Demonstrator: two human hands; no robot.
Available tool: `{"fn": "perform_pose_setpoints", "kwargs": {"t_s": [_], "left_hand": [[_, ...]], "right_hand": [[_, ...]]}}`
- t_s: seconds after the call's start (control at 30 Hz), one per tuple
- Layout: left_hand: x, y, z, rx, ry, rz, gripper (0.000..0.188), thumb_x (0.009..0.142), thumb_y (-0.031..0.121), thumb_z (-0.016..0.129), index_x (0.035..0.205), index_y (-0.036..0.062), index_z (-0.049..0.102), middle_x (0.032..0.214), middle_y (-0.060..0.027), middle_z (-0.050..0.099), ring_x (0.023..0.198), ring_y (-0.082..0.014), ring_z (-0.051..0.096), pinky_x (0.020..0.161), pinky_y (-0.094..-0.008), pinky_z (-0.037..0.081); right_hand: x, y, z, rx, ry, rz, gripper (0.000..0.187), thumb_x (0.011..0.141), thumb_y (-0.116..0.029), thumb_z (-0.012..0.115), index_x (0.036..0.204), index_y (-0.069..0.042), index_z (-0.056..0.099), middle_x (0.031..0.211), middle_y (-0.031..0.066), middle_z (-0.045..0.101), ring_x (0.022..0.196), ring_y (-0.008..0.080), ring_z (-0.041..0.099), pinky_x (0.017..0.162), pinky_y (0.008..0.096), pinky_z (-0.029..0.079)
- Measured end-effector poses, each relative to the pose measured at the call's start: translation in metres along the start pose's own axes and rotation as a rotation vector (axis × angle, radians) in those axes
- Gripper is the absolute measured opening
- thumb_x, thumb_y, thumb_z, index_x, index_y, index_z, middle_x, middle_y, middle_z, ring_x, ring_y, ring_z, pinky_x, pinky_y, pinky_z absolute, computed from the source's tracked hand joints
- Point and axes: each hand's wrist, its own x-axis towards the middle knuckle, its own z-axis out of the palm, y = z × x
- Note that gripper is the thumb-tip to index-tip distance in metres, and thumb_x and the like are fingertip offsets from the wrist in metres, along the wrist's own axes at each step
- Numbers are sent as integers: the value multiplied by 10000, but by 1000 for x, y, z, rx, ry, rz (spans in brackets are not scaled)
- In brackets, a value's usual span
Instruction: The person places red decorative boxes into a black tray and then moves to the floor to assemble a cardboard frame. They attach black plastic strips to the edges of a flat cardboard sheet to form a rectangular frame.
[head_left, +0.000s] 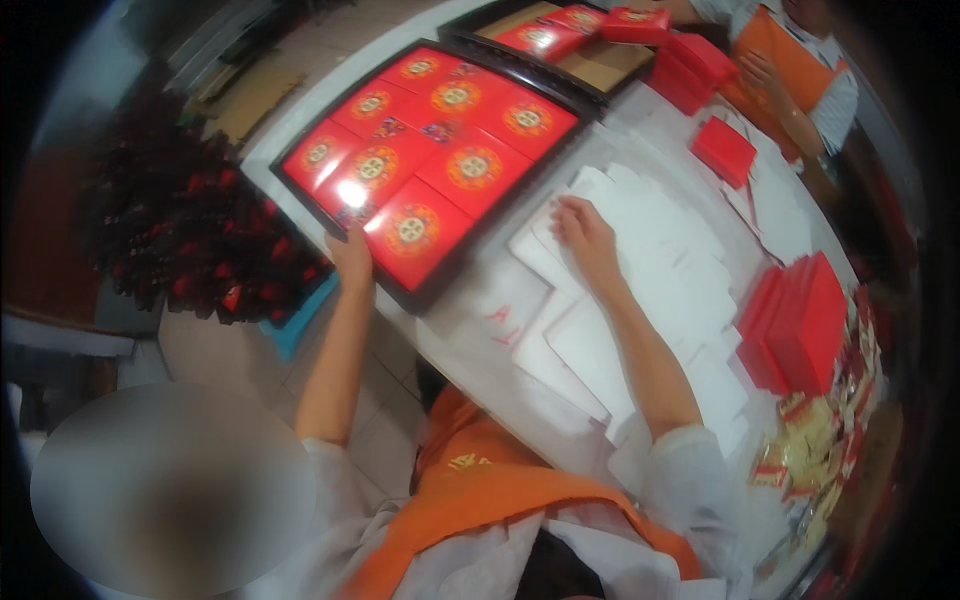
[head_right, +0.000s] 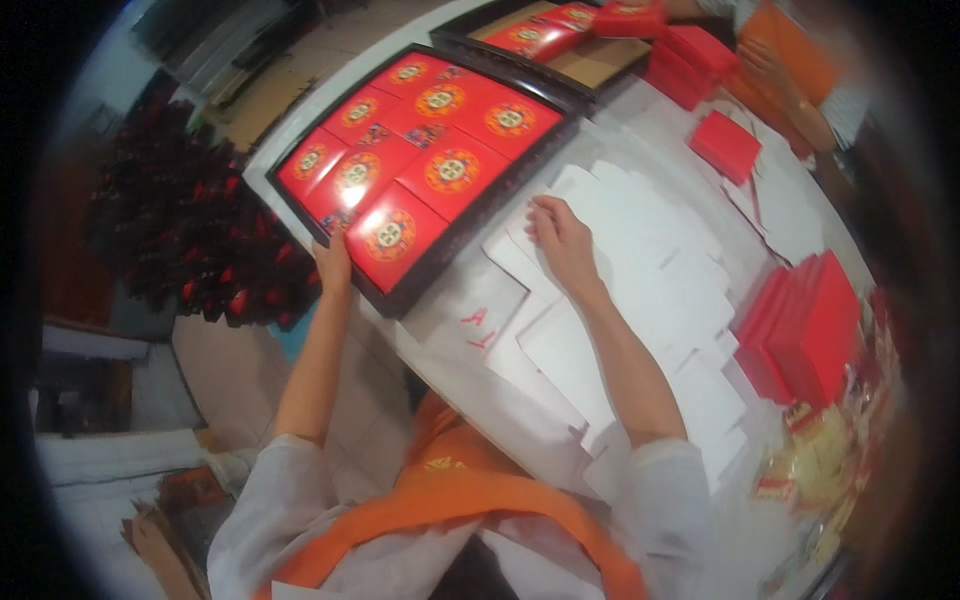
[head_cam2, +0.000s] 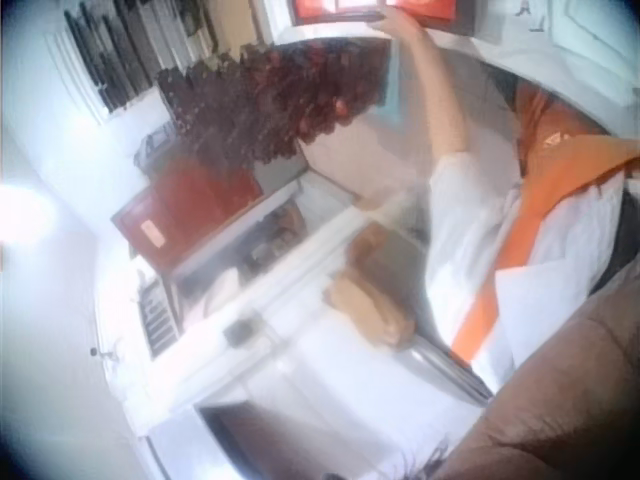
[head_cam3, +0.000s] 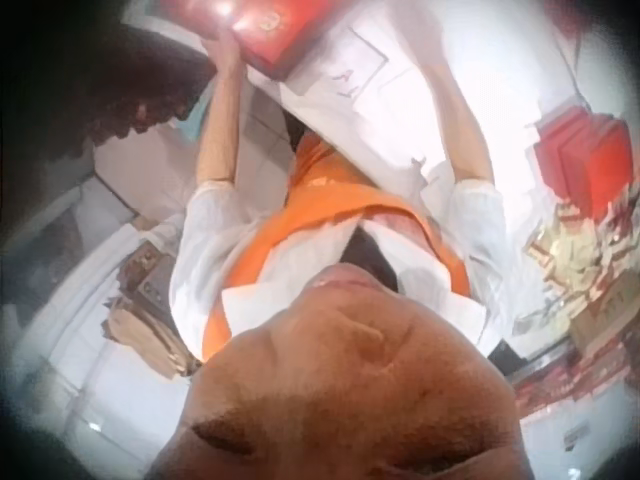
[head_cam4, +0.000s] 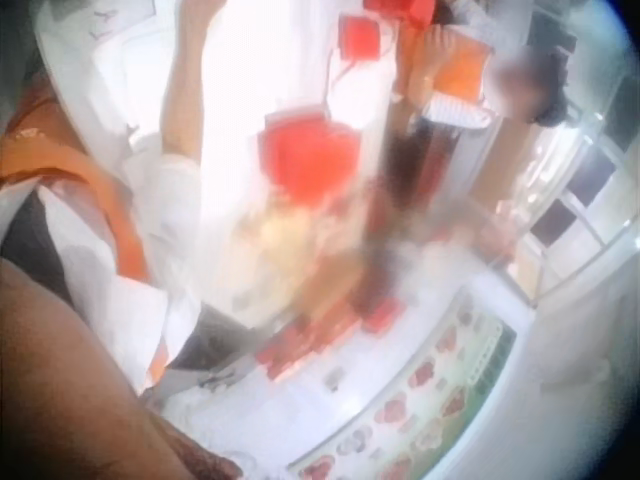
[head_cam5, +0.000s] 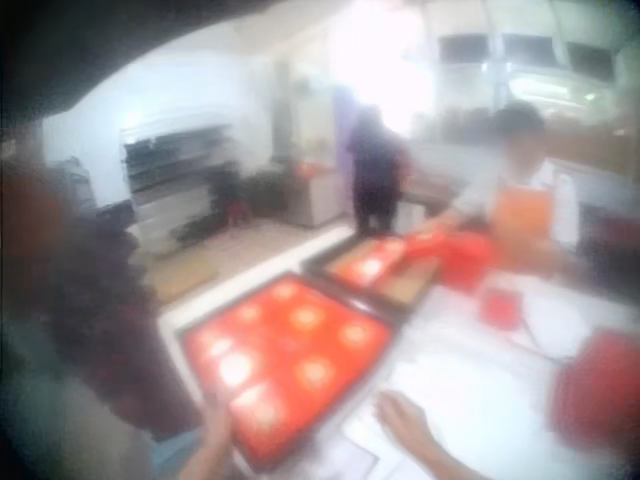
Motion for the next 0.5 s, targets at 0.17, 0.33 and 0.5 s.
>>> {"fn": "perform_pose_setpoints", "kwargs": {"t_s": [0.17, 0.33, 0.5], "left_hand": [[-14, 10, 12, -80, 133, -87, 692, 797, 325, 542, 1254, -121, 277, 1222, -275, 427, 1120, -327, 448, 915, -347, 360], [17, -17, 7, -207, 29, 57, 490, 791, 167, 530, 1169, -98, 365, 1112, -200, 497, 991, -257, 516, 839, -332, 414], [66, -31, -40, -228, -75, 138, 476, 738, 197, 679, 1078, -70, 477, 1046, -166, 549, 959, -235, 522, 852, -319, 390]], "right_hand": [[-10, -12, 8, -108, -10, -32, 217, 896, -122, 446, 1047, 11, 527, 869, 90, 604, 729, 113, 587, 661, 230, 482], [-7, -7, 3, -125, 17, -3, 218, 897, -122, 441, 1041, 19, 523, 856, 79, 594, 726, 105, 573, 660, 226, 478], [11, -2, -10, -104, 94, 128, 215, 887, -135, 468, 1041, 3, 528, 873, 60, 584, 732, 101, 561, 661, 217, 466]]}}
